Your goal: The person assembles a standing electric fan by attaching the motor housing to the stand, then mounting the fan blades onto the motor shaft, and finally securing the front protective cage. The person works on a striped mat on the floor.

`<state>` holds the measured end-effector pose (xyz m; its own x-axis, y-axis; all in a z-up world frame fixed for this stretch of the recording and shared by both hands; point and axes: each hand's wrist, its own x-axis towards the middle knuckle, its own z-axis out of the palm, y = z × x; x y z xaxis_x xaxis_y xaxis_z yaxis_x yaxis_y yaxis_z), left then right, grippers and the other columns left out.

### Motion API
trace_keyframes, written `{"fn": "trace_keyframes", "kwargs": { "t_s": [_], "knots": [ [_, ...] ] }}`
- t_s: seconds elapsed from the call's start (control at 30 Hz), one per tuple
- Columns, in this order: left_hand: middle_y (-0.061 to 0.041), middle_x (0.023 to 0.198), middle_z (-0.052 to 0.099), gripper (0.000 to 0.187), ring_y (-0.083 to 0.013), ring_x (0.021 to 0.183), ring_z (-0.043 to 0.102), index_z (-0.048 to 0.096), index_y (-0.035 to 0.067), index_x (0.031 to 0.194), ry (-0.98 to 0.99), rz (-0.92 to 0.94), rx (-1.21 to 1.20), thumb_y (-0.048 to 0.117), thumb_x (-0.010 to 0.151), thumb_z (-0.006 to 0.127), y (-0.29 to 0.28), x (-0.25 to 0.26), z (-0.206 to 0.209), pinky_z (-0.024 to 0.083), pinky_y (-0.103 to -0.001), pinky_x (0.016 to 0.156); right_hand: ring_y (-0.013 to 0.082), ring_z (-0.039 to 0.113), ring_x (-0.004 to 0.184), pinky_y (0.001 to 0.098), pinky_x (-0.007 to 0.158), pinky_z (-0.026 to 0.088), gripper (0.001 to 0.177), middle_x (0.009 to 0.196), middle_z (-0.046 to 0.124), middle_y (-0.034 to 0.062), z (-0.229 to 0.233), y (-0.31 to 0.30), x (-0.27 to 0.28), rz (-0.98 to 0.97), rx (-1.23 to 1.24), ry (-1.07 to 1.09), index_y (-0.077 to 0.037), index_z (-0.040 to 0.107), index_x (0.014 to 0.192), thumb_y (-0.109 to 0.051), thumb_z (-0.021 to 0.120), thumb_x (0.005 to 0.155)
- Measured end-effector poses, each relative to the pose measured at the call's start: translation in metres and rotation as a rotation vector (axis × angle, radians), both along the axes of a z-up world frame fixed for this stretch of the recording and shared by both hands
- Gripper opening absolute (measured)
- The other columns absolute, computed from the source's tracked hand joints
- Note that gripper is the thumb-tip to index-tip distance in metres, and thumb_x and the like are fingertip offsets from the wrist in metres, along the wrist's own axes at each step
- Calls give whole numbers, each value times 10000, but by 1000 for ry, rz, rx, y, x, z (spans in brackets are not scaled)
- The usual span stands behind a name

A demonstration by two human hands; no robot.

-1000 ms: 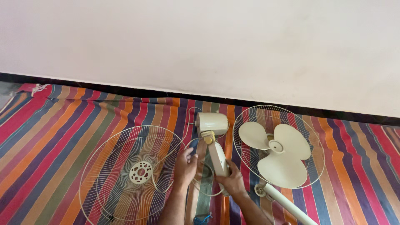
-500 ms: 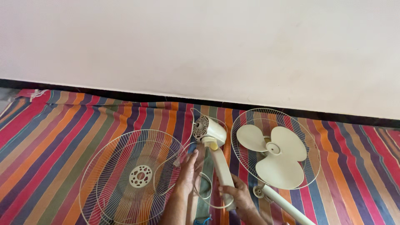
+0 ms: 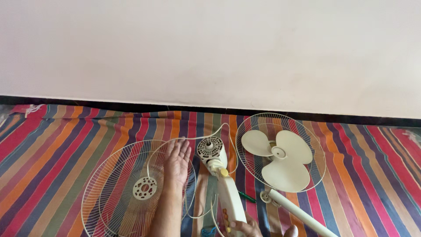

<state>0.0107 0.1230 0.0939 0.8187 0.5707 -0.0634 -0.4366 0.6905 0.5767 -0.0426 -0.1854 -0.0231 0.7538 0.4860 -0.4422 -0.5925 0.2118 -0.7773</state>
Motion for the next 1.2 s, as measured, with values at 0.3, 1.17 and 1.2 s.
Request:
{"fn": "trace_keyframes", "kwargs": {
  "t_s": [0.3, 1.17, 1.2],
  "knots": [
    [-178, 1513, 499, 603, -232, 1401, 537, 464, 24, 1450, -146, -94, 351, 144, 906, 696, 42, 50, 53, 431, -372, 1175, 274, 736, 822, 382, 760, 618, 804, 1044, 746, 228, 28, -1, -25, 15, 183, 174, 41, 547, 1410, -192, 680, 653],
    [-173, 1654, 270, 731, -364, 1489, 381, 221, 225, 1614, 529, -404, 787, 394, 999, 578, -61, 23, -20, 361, -571, 1195, 234, 696, 946, 283, 829, 519, 332, 973, 717, 100, -31, -55, 14, 349, -247, -489, -6, 713, 1034, -236, 679, 797],
    [-164, 1674, 220, 701, -363, 1506, 334, 232, 231, 1615, 546, -390, 871, 384, 1015, 560, -61, 23, -21, 348, -561, 1205, 231, 699, 933, 278, 810, 523, 334, 965, 717, 95, -35, -56, 20, 383, -219, -494, -2, 715, 1027, -241, 678, 796]
  ]
}}
